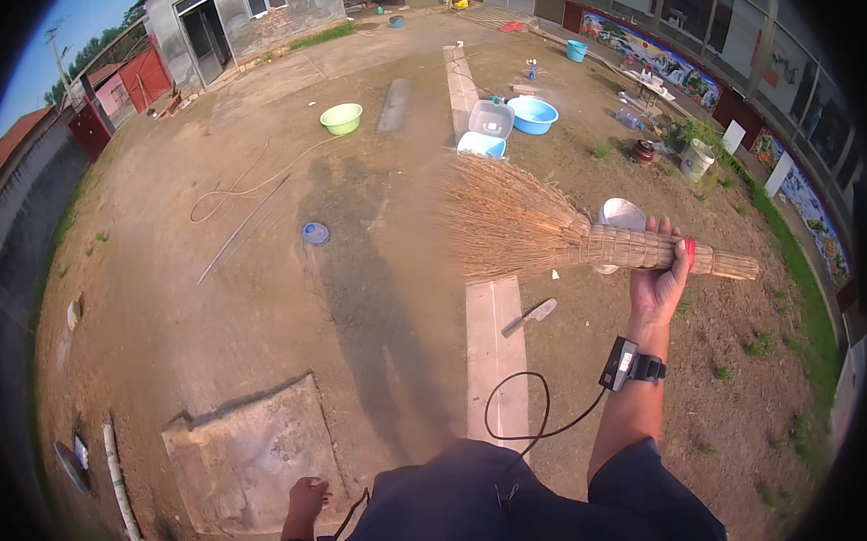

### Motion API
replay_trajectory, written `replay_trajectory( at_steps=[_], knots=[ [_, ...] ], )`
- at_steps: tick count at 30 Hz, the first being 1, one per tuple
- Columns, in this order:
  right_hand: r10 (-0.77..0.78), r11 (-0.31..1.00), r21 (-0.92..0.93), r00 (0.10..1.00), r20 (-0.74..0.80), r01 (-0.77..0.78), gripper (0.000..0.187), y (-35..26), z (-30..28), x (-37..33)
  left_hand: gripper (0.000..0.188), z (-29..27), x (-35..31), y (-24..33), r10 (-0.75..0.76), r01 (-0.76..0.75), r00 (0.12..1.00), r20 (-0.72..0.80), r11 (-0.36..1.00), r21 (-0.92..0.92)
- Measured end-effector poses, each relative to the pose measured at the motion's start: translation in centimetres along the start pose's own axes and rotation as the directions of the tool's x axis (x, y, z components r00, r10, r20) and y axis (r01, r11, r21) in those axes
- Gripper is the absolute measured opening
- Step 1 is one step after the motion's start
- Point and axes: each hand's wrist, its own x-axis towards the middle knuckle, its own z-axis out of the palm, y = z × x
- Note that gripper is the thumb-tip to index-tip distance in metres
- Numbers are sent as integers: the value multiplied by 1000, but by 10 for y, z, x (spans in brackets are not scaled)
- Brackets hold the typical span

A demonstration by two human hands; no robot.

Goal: The recorder uses scissors to trim the ends of a straw broom and then uses white tape to secure the straw bundle.

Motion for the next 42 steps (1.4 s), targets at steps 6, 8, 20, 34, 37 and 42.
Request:
replay_trajectory(
  at_steps=[6, 8, 20, 34, 37, 42],
  knots=[
    [63, 998, -17, 997, -34, -63, 27, 157, -9, 133, 15, 1, 99, 74, -121, 138, 987, 108, 976, -167],
    [58, 998, -18, 996, -62, -59, 26, 207, -8, 169, 14, 5, 150, 104, -230, 276, 951, 208, 934, -228],
    [-112, 964, -262, 959, -262, 41, 25, 413, -3, 380, 30, 41, 463, 542, 52, -65, 988, 147, 995, 78],
    [47, 196, -965, 985, -166, -172, 42, 722, -76, 682, 29, 134, 712, 876, -43, 24, 993, 111, 987, 160],
    [158, -384, -913, 964, -215, -141, 45, 803, -55, 736, 26, 129, 775, 881, -116, 100, 979, 168, 990, 100],
    [215, -489, -852, 920, -327, -188, 57, 893, -96, 807, 19, 174, 901, 986, -92, 29, 962, 257, 970, 240]
  ],
)
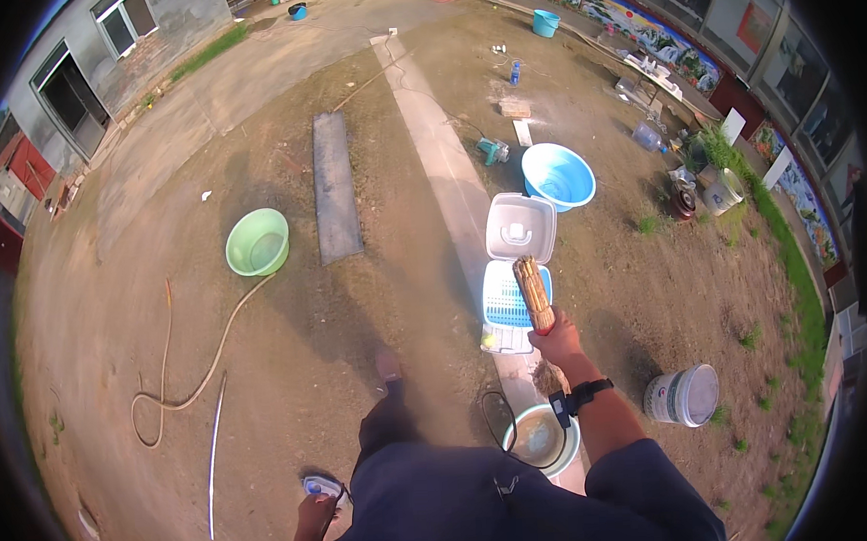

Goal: The recorder uses scissors to trim the ends of a straw broom and then uses white tape to secure the straw bundle.

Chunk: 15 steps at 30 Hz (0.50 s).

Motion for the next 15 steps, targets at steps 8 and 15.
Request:
replay_trajectory(
  at_steps=[8, 15],
  knots=[
    [462, 886, -49, 887, 4, -461, 68, 8, 28, 110, 26, -21, 163, 355, 125, -132, 988, 87, 987, 86],
    [673, 735, -141, 739, 37, -663, 70, -2, 47, 249, 38, -3, 328, 604, 319, -326, 945, 75, 939, 112]
  ],
)
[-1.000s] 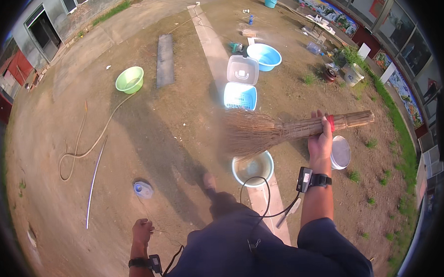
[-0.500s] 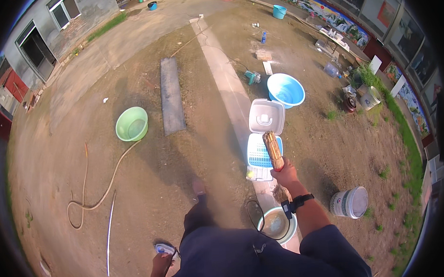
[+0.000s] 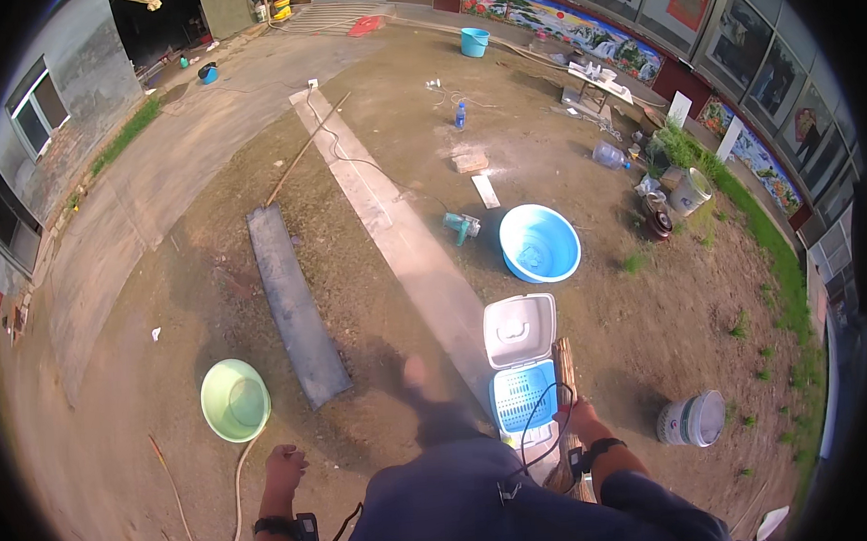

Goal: The recorder uses scissors to trim the ends of a straw broom and then uses white tape to secure the straw bundle.

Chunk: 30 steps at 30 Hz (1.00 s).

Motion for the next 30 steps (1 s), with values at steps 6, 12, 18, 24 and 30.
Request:
replay_trajectory(
  at_steps=[6, 12, 18, 24, 30],
  knots=[
    [-43, 994, 100, 999, 0, 43, 71, -165, -1, 130, 36, 15, 115, 110, -146, 148, 987, 61, 989, -20],
    [-270, 949, 162, 963, -21, 270, 59, -429, -65, 243, 27, 16, 227, 203, -255, 257, 958, 134, 966, -3],
    [-324, 927, 188, 945, -42, 326, 67, -633, -106, 348, 20, 49, 366, 349, -212, 172, 958, 191, 963, 207],
    [-165, 980, 117, 986, 10, 163, 62, -715, -125, 416, 43, 69, 585, 463, -195, 167, 952, 237, 977, 133],
    [-7, 978, 209, 998, 63, -6, 45, -733, -138, 503, 42, 124, 735, 730, 29, -80, 979, 200, 965, 250]
  ],
)
